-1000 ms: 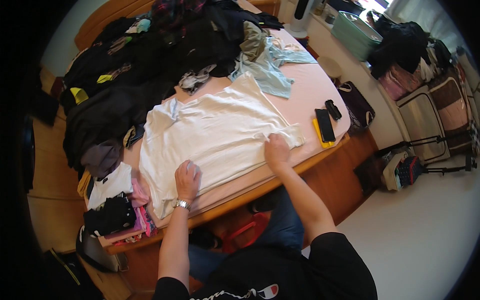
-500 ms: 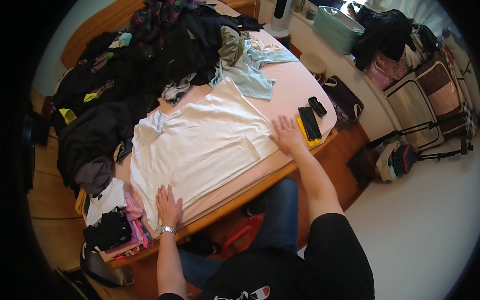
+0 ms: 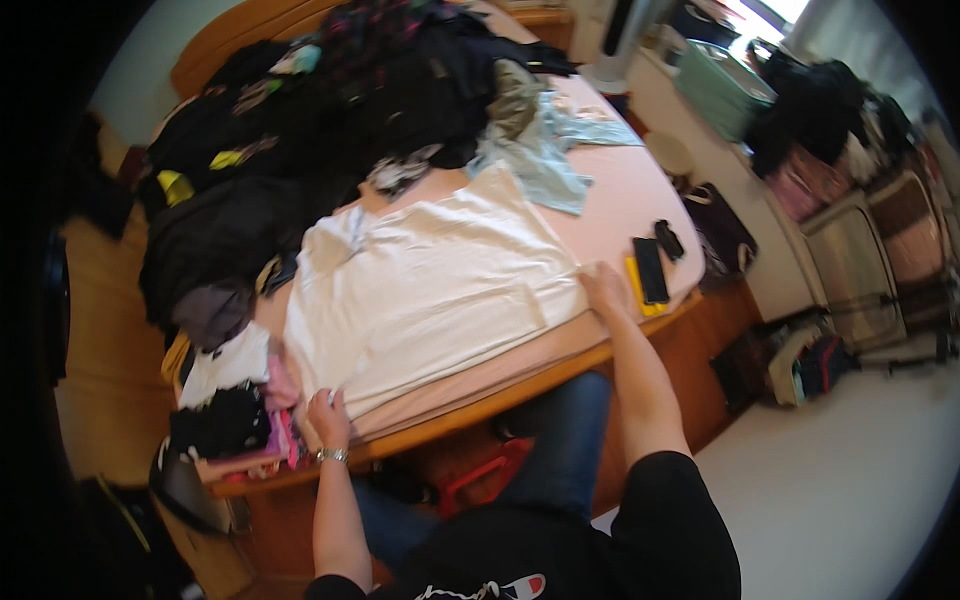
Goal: The person folds a white t-shirt on a bed by spreading it flat, folding the sleeves and sides inward to form a long rectangle, and then folding it again to create a square before placing it on top of a stack of folded clothes.
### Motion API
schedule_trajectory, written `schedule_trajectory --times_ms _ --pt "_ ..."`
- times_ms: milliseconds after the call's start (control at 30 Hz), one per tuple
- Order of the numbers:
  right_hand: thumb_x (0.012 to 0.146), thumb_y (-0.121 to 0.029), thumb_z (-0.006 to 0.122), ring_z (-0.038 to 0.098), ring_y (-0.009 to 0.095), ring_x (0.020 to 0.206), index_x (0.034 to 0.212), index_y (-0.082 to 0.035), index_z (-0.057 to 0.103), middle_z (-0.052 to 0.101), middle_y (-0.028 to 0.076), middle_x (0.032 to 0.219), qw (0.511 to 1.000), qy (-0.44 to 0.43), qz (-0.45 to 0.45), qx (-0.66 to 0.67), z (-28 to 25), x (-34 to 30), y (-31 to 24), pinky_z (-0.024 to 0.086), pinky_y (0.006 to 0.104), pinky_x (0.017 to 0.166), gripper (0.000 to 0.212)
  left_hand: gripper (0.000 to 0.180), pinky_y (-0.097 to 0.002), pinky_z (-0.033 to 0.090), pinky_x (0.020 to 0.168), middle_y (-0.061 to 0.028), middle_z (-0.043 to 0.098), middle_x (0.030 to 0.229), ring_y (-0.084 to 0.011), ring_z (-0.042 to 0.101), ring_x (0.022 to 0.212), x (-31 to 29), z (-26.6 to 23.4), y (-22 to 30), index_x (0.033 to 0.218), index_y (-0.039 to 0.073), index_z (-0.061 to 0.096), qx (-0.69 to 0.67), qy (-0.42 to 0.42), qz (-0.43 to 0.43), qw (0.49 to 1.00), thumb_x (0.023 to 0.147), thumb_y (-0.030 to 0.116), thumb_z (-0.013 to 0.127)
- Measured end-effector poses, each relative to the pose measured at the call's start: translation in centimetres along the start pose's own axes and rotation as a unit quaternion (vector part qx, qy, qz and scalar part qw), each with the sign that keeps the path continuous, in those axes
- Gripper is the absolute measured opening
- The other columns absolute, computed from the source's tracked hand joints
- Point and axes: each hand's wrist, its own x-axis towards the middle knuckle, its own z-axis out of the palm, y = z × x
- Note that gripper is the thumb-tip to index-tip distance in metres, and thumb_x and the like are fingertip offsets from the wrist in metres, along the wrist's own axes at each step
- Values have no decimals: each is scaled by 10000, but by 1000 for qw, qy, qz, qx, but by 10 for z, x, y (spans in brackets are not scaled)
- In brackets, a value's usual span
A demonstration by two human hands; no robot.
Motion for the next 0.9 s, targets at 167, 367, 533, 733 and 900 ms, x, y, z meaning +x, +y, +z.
schedule_trajectory --times_ms 167,367,533,733,900 --pt "807 -321 795 648 278 975 1323 56 427 576 215 1197 940 -50 153 301 18 28 88 557 368 751 737 600 -522 400 894 -223 560 1169 -413 522 1050 -28 2 9 1199 8 533 70 198 -90 973 799 405 738" --pt "800 -202 816 654 239 895 1179 51 559 659 150 1026 910 -123 204 340 -4 -7 14 555 363 689 524 505 -398 523 741 -217 693 908 -301 659 794 -41 2 -21 911 -72 649 -248 118 -276 921 762 380 819" --pt "823 -69 760 639 187 781 1071 34 623 684 109 945 902 -49 142 404 0 -21 17 519 318 642 301 386 -356 531 657 -122 676 868 -209 641 711 -36 11 -29 964 -28 611 -184 74 -264 944 813 270 805" --pt "805 -66 765 627 154 754 1054 40 636 691 71 911 936 -52 44 346 -11 -30 69 512 294 677 300 245 -251 465 439 -63 582 799 -131 556 534 -51 0 -38 975 29 473 -540 69 -351 762 881 43 699" --pt "771 -82 793 605 137 786 995 37 669 687 62 908 959 8 12 283 -4 -49 100 509 305 689 283 248 -248 462 464 -57 588 805 -123 541 534 -80 -6 -46 991 38 472 -520 8 -338 784 876 25 691"
